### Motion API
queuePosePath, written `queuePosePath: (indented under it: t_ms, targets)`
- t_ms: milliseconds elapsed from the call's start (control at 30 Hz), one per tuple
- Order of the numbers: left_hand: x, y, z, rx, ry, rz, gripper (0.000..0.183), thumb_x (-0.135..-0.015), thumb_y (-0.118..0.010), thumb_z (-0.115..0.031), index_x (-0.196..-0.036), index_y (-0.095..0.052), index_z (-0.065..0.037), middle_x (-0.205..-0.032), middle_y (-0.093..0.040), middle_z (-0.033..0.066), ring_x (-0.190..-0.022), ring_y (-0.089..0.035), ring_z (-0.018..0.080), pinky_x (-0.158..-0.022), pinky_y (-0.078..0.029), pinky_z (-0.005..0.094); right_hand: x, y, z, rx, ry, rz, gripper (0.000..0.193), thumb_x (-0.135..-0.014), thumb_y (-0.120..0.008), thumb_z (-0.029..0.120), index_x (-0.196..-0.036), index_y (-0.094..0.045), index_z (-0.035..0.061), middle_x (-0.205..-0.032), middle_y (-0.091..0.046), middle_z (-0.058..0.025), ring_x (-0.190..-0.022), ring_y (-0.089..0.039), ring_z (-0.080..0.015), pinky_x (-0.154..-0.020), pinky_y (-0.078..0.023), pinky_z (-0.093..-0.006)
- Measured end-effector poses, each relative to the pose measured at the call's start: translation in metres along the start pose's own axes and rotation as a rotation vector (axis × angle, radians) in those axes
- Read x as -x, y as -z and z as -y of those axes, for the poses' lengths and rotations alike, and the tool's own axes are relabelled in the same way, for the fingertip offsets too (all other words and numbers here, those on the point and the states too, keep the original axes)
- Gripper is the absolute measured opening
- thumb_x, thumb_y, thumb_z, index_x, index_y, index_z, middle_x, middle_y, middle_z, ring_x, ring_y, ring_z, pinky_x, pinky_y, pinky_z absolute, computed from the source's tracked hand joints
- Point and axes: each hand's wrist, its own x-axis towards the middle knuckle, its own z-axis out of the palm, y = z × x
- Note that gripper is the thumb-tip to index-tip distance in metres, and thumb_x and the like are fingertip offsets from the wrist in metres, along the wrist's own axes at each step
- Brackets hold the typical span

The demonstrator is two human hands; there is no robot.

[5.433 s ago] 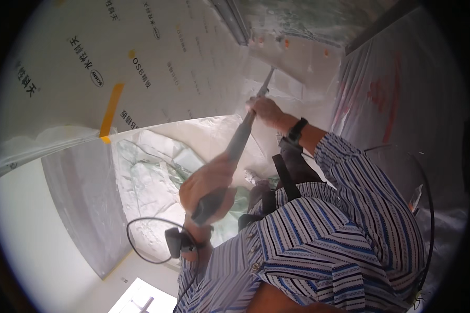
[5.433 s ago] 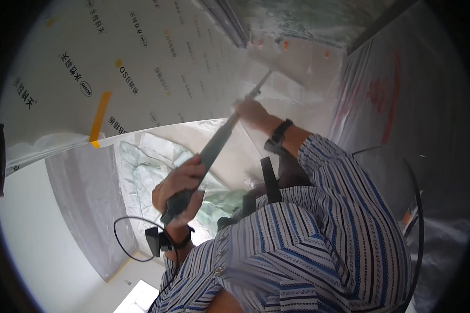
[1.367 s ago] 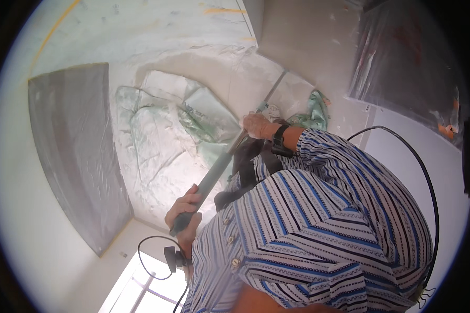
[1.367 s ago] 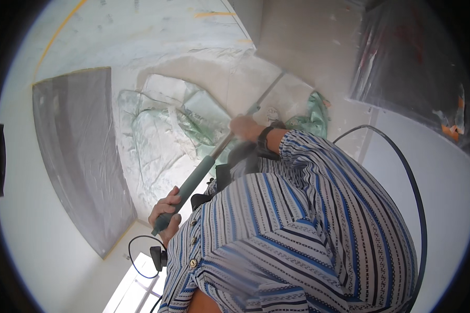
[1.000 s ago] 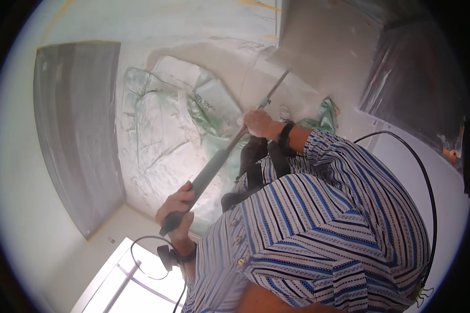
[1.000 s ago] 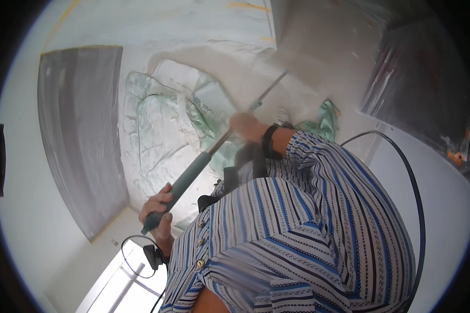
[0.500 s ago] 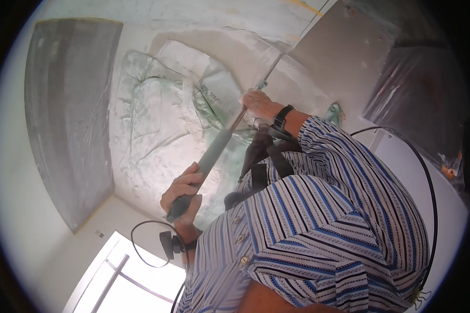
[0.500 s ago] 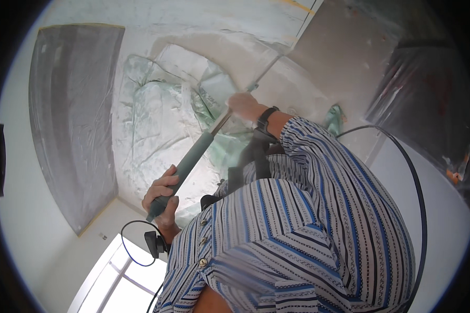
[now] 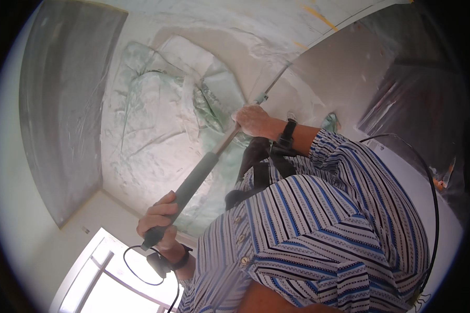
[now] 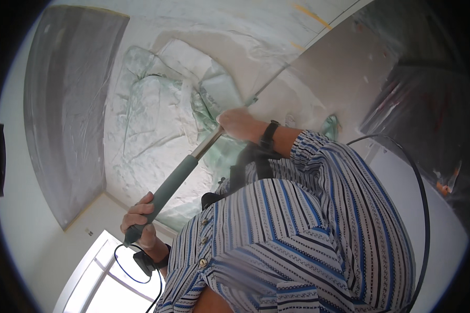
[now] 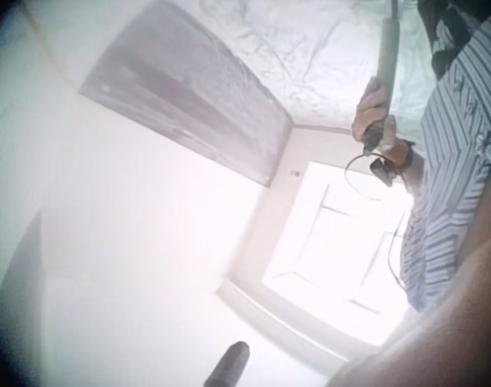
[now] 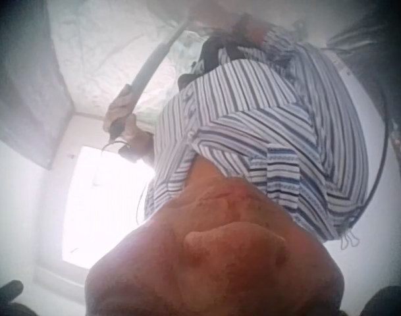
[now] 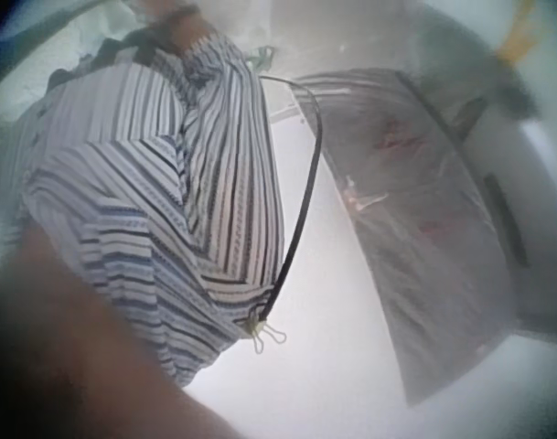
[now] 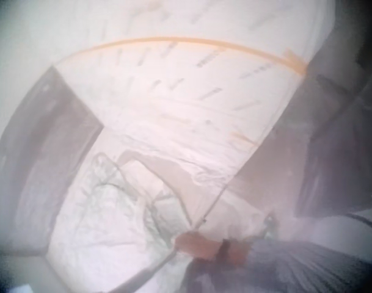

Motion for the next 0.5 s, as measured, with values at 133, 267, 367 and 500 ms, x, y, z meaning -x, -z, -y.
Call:
queuePosePath:
  t_ms: [133, 267, 367, 500]
  targets:
    - [-0.038, 0.004, 0.012, 0.019, -0.077, 0.065, 0.02, -0.064, -0.068, -0.004, -0.078, -0.053, 0.0, -0.09, -0.064, 0.0246, -0.097, -0.06, 0.0429, -0.088, -0.047, 0.0522, -0.04, 0.002, -0.015, 0.097, -0.007, -0.086, 0.012, -0.068, -0.06, 0.007, -0.079, -0.063, 0.0089, -0.076, -0.063, -0.0119, -0.083, -0.062, -0.0309, -0.072, -0.048, -0.0425]
    - [-0.103, 0.037, 0.099, 0.005, 0.008, 0.083, 0.02, -0.063, -0.065, 0.002, -0.081, -0.055, 0.001, -0.094, -0.063, 0.0236, -0.104, -0.058, 0.0419, -0.094, -0.042, 0.0522, -0.158, -0.042, -0.063, 0.094, 0.056, -0.158, 0.012, -0.068, -0.06, 0.008, -0.079, -0.065, 0.0102, -0.077, -0.063, -0.0118, -0.083, -0.062, -0.0313, -0.073, -0.048, -0.0431]
    - [-0.117, 0.092, 0.145, -0.022, 0.113, 0.072, 0.021, -0.063, -0.062, 0.006, -0.082, -0.055, 0.002, -0.096, -0.063, 0.0218, -0.107, -0.056, 0.0412, -0.097, -0.039, 0.052, -0.234, -0.087, -0.062, 0.037, 0.104, -0.183, 0.011, -0.069, -0.061, 0.009, -0.078, -0.065, 0.0103, -0.078, -0.063, -0.0123, -0.083, -0.062, -0.0318, -0.074, -0.048, -0.0437]
    - [-0.098, 0.176, 0.167, -0.013, 0.141, 0.064, 0.018, -0.065, -0.063, 0.0, -0.082, -0.056, -0.001, -0.096, -0.063, 0.0223, -0.105, -0.057, 0.0409, -0.097, -0.04, 0.053, -0.269, -0.145, -0.002, 0.0, 0.119, 0.123, 0.007, -0.067, -0.059, 0.013, -0.069, -0.062, 0.0069, -0.076, -0.061, -0.0125, -0.076, -0.061, -0.0318, -0.066, -0.048, -0.0423]
